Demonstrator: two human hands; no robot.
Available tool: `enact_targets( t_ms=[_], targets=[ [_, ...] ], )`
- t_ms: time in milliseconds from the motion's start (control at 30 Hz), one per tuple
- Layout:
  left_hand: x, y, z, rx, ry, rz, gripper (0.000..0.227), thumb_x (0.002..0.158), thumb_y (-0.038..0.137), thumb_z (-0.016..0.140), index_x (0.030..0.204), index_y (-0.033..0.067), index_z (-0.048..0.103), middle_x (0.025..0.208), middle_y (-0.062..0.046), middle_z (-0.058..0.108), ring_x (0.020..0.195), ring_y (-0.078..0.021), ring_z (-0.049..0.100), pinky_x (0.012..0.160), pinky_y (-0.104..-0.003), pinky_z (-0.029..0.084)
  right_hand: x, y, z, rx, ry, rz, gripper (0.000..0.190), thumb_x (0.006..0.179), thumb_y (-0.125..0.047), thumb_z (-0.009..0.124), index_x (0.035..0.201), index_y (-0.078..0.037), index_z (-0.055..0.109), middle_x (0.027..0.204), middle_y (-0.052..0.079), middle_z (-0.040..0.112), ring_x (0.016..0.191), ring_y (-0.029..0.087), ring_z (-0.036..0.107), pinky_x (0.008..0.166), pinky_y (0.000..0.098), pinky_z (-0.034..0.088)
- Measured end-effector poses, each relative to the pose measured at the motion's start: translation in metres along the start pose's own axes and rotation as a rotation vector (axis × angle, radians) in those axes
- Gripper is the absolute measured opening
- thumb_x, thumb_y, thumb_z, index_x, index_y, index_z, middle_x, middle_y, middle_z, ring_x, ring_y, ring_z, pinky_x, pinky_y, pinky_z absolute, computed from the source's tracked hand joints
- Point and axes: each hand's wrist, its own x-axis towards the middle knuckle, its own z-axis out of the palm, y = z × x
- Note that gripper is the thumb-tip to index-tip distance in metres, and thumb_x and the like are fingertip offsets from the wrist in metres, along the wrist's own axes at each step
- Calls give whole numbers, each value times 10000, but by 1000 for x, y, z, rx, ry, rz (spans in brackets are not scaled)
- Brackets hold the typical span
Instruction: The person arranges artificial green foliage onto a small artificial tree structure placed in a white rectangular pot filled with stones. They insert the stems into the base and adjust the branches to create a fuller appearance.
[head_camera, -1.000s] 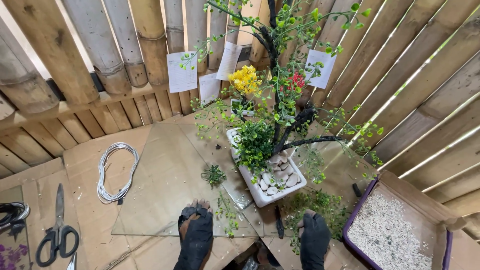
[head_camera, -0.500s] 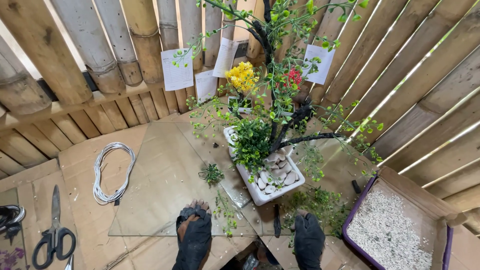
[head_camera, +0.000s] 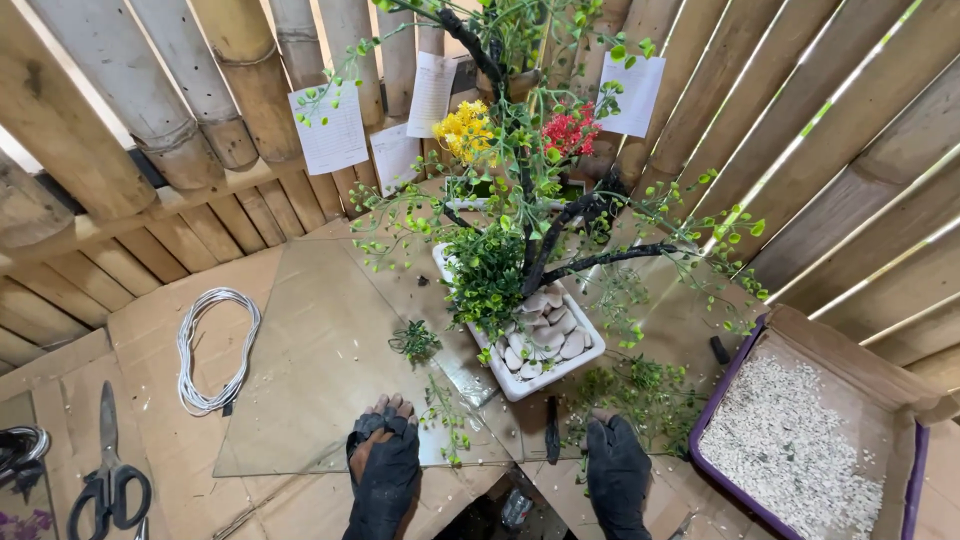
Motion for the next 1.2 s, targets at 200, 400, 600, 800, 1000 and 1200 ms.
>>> enact_targets(
  t_ms=[200,400,600,800,1000,1200],
  targets=[
    [2,4,-3,23,-18,-24,406,975,319,647,1348,164,688,1452,-64,627,1418,-302,525,1244,-455,394,0,0,-5,-29,-27,-3,345,994,-368,563,1234,-194,740,776,-5,785,758,164,728,778,338,565],
    [11,13,-16,36,-49,15,361,1014,278,584,1311,119,712,1438,-99,633,1405,-316,533,1268,-466,336,7,19,-1,-4,-50,-51,337,991,-355,571,1243,-201,733,777,-9,786,710,172,718,730,338,577],
    [11,12,-20,74,-77,80,372,1043,266,549,1339,95,695,1457,-123,616,1404,-335,534,1238,-457,369,15,43,6,20,6,-231,310,1004,-342,584,1194,-165,754,925,34,798,839,218,748,787,371,596],
    [5,9,-21,-157,-200,-80,398,1053,155,548,1443,101,607,1558,-88,529,1483,-256,441,1296,-371,209,6,15,-12,-54,19,-275,267,1031,-330,578,1170,-190,758,802,-6,748,702,188,687,691,359,538],
    [24,39,-43,77,-134,41,362,1064,164,548,1406,88,639,1513,-121,575,1450,-332,493,1259,-457,305,7,26,-6,-72,79,-392,233,1058,-311,581,1095,-156,752,721,-13,698,601,168,623,560,356,480],
    [22,52,-43,90,-15,-35,627,880,436,815,1456,310,602,1453,27,636,1353,-216,582,1299,-439,329,11,25,-4,-15,55,-178,174,982,-353,680,1093,-285,795,671,-27,754,758,202,749,721,360,619]
  ],
)
